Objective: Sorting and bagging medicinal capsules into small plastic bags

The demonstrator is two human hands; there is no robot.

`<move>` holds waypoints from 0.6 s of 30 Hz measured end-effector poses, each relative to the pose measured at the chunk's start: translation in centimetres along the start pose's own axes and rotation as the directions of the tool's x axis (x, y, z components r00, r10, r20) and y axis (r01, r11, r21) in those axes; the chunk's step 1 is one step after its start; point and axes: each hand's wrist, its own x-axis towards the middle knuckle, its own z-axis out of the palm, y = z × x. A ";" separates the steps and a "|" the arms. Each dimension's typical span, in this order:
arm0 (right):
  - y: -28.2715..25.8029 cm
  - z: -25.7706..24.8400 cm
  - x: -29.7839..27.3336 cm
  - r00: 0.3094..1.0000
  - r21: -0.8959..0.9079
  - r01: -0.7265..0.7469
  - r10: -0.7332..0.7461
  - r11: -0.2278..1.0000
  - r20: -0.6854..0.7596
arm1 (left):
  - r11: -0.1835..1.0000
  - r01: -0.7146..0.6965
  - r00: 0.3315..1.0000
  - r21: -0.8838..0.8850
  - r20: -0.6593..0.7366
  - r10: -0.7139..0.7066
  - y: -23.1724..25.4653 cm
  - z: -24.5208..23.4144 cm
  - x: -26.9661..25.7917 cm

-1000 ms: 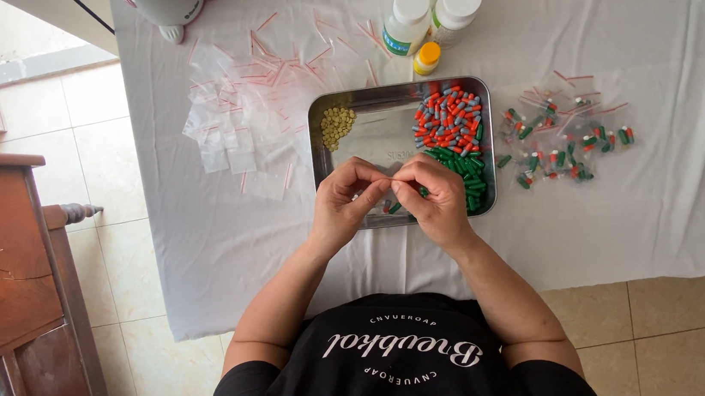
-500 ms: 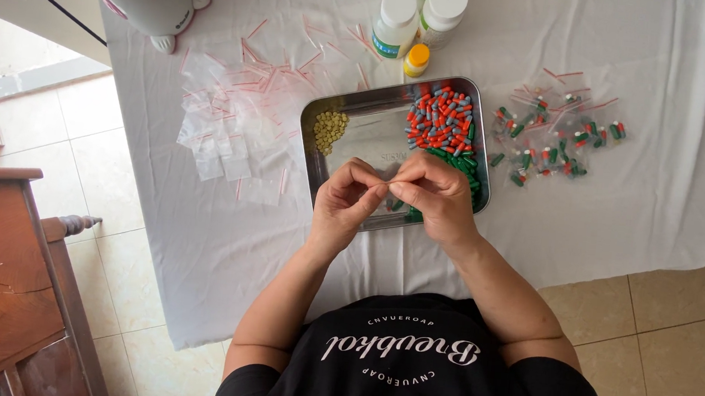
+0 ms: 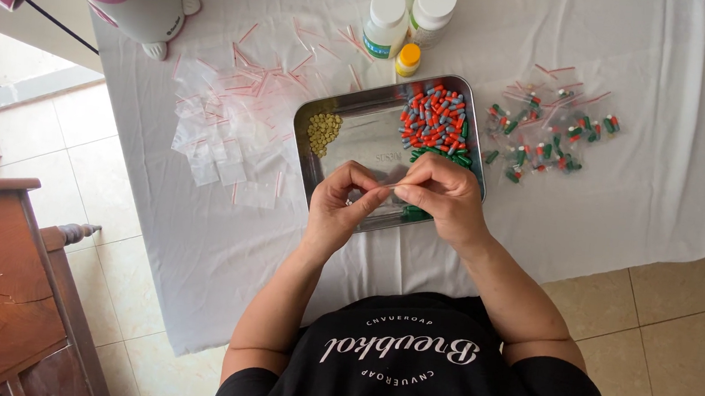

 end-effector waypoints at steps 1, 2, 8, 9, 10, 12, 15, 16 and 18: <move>0.1 -0.2 -0.1 1.000 -0.001 0.000 0.000 1.000 -0.003 | 1.000 0.001 1.000 -0.001 0.003 -0.001 0.0 0.0 0.0; 0.2 -0.5 -0.1 0.999 0.014 -0.025 0.025 1.000 -0.020 | 1.000 -0.001 1.000 0.014 0.011 0.000 0.0 0.1 0.0; -3.1 -3.2 0.4 0.965 -0.126 -0.149 0.116 0.981 -0.234 | 0.920 -0.091 0.993 0.382 -0.030 0.111 0.7 -3.5 0.3; -4.5 -3.9 0.8 0.932 -0.199 -0.192 0.115 0.961 -0.344 | 0.842 -0.118 0.984 0.527 -0.055 0.172 1.3 -5.0 0.6; -2.6 -7.2 1.0 0.931 -0.198 -0.191 0.113 0.961 -0.347 | 0.841 -0.120 0.984 0.527 -0.051 0.173 0.9 -6.6 0.6; 1.2 -14.0 1.0 0.878 -0.465 -0.193 -0.060 0.864 -0.475 | 0.484 -0.177 0.902 0.857 -0.056 0.429 0.0 -9.8 0.7; 6.1 -20.8 1.0 0.846 -0.630 -0.194 -0.197 0.752 -0.495 | 0.190 0.060 0.925 0.980 -0.126 0.357 -0.3 -12.1 -0.1; 6.2 -21.3 1.2 0.844 -0.631 -0.194 -0.200 0.751 -0.497 | 0.191 0.057 0.925 0.980 -0.124 0.358 -0.6 -12.4 0.0; 6.6 -22.0 1.5 0.859 -0.782 -0.191 -0.285 0.593 -0.426 | 0.114 0.209 0.945 0.971 -0.231 0.232 -1.1 -12.9 -0.2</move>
